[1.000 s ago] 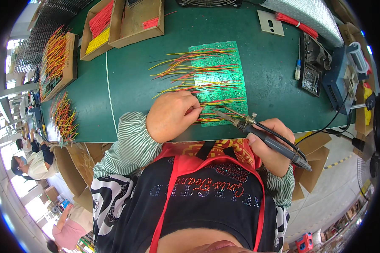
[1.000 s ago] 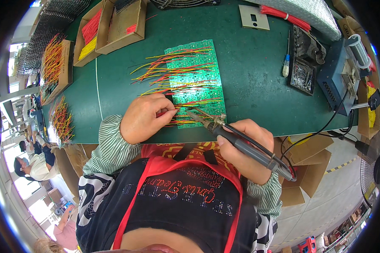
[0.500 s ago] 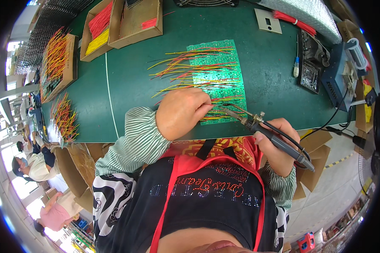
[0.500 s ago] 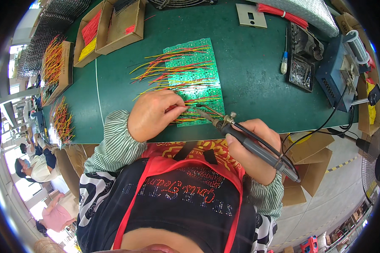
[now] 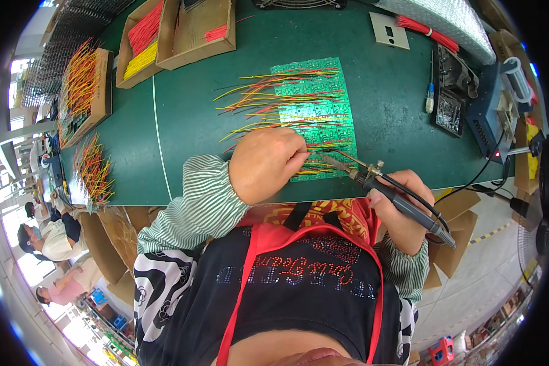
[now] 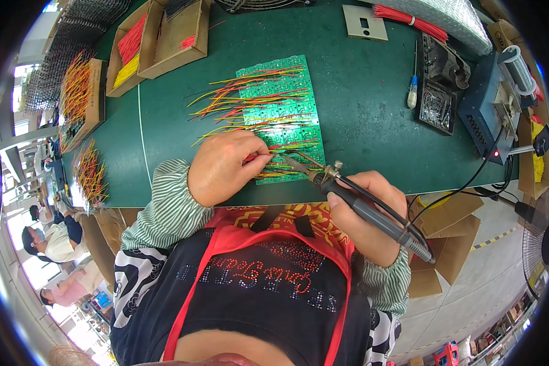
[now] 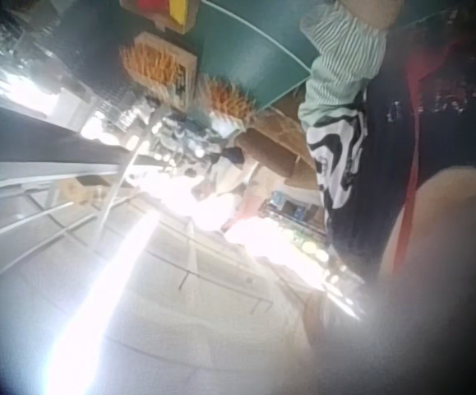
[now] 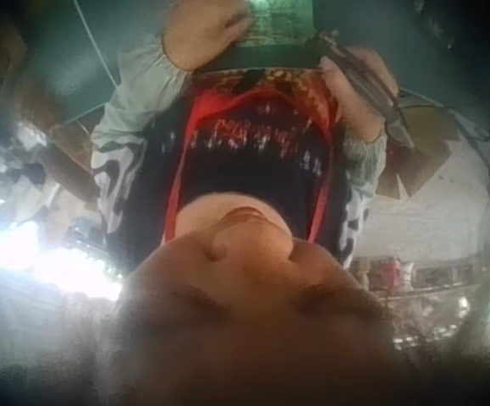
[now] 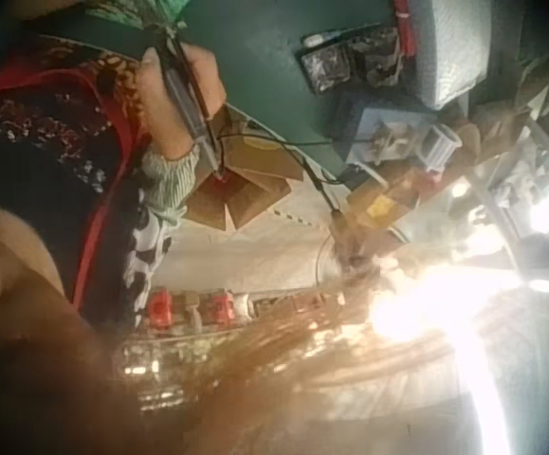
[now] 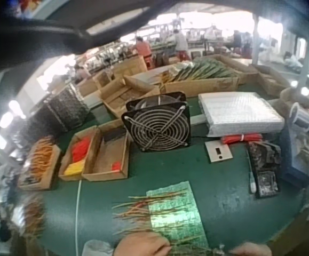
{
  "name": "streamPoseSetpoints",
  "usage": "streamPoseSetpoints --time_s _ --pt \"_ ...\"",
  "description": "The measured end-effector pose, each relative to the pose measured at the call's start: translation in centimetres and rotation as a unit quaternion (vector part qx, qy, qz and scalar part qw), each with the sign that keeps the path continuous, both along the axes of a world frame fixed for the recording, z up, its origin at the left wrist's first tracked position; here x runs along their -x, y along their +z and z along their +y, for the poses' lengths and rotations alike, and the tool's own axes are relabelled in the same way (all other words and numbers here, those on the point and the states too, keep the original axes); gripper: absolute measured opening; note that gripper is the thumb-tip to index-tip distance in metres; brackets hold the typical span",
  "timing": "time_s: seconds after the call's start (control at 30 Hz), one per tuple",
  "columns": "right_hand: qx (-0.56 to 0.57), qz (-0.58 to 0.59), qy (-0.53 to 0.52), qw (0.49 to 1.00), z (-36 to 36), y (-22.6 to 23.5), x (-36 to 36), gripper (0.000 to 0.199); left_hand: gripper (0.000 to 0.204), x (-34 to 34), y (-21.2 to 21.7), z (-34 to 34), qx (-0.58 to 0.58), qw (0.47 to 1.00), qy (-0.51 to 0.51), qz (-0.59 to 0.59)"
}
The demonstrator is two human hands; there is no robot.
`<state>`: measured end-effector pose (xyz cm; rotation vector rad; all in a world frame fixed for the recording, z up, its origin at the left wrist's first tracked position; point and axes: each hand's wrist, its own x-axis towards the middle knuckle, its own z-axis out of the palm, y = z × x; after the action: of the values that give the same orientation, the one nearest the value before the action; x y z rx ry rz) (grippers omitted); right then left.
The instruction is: The person solders multiple colored wires onto green circuit boards with a soldering iron at a factory workstation.
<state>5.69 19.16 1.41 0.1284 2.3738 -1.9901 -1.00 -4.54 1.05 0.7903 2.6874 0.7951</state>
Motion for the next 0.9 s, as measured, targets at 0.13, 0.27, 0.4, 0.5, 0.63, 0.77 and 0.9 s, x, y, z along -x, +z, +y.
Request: streamPoseSetpoints --time_s 0.13,0.27,0.4,0.5,0.63,0.77,0.9 --pt "-0.026 0.002 0.012 1.0 0.4 0.8 0.0 0.018 0.011 0.0 0.6 0.1 0.01 1.0 0.002 -0.013" --pt "-0.039 -0.006 0.004 0.999 0.7 1.0 -0.3 0.017 0.01 0.2 1.8 -0.6 0.009 0.999 0.011 0.05" --pt "-0.028 -0.013 -0.039 0.999 1.0 0.6 -0.9 0.017 0.01 0.0 2.1 0.8 -0.01 0.997 -0.028 0.076" --pt "-0.02 -0.017 -0.043 0.999 1.4 0.7 -0.8 0.017 0.01 0.3 0.9 1.5 -0.044 0.998 -0.027 0.031" --pt "-0.028 -0.015 -0.043 0.999 1.5 0.5 -1.0 0.018 0.011 0.6 -0.1 1.9 -0.03 0.999 -0.011 0.007" --pt "-0.024 -0.026 -0.046 0.998 1.4 0.4 -0.8 0.018 0.011 0.7 -0.2 2.1 -0.033 0.999 -0.01 0.005" --pt "-0.033 -0.014 -0.032 0.999 1.4 -0.1 -0.6 0.018 0.012 0.6 -0.4 2.2 -0.034 0.999 0.0 0.01"
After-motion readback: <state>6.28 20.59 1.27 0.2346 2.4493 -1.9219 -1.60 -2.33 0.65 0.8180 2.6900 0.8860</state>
